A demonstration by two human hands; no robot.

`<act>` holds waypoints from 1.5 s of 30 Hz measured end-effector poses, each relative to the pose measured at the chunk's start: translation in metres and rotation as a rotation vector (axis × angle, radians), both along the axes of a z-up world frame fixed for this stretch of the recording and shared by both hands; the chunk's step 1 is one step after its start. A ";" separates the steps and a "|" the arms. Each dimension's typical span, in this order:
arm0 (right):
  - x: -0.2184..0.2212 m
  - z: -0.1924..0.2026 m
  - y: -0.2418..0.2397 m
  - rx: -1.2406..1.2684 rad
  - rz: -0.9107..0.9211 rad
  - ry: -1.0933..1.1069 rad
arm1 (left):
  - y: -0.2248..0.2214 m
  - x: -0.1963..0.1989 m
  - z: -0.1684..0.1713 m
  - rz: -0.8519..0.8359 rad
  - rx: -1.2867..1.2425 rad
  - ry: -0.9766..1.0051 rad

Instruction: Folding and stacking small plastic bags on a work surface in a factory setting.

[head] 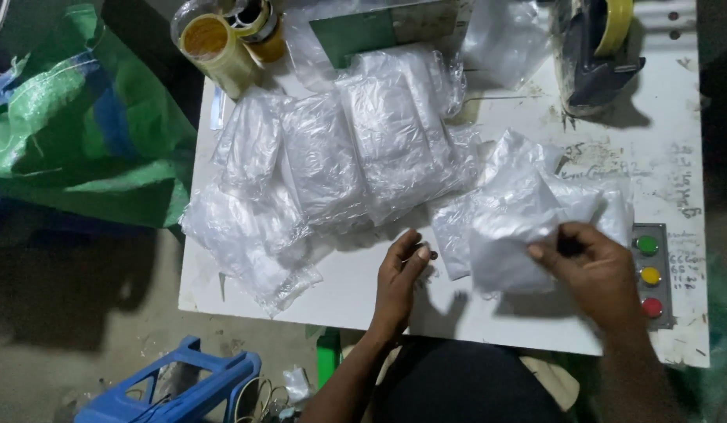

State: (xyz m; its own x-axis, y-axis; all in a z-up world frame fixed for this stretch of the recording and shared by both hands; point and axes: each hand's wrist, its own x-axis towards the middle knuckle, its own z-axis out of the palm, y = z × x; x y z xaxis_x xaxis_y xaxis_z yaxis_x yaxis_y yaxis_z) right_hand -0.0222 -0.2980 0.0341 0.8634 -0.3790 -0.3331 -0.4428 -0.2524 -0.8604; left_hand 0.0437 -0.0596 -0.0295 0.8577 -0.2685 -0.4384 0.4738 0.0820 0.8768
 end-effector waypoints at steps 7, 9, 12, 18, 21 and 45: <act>0.042 0.026 -0.021 -0.402 -0.110 0.365 | -0.047 0.016 0.000 0.001 0.026 0.184; 0.041 0.004 -0.024 -0.378 -0.073 0.379 | -0.065 0.018 0.009 -0.034 0.064 0.116; 0.040 -0.011 -0.030 -0.447 -0.032 0.299 | -0.085 0.024 0.035 -0.102 0.177 -0.131; 0.003 0.004 -0.056 -0.512 -0.167 0.203 | -0.104 0.020 0.018 -0.198 0.479 -0.148; -0.012 0.001 -0.063 -0.365 -0.330 0.322 | -0.110 0.020 0.015 -0.155 0.494 -0.164; -0.020 -0.069 -0.065 0.435 -0.353 -0.102 | -0.137 0.016 0.049 -0.365 0.182 -0.059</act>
State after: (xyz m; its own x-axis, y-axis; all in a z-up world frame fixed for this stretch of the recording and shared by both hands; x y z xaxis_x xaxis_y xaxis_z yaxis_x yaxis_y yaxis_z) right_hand -0.0421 -0.3629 -0.0350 0.7451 -0.4971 -0.4447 -0.3455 0.2826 -0.8948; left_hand 0.0599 -0.1964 0.0197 0.7455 -0.4828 -0.4595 0.3913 -0.2411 0.8881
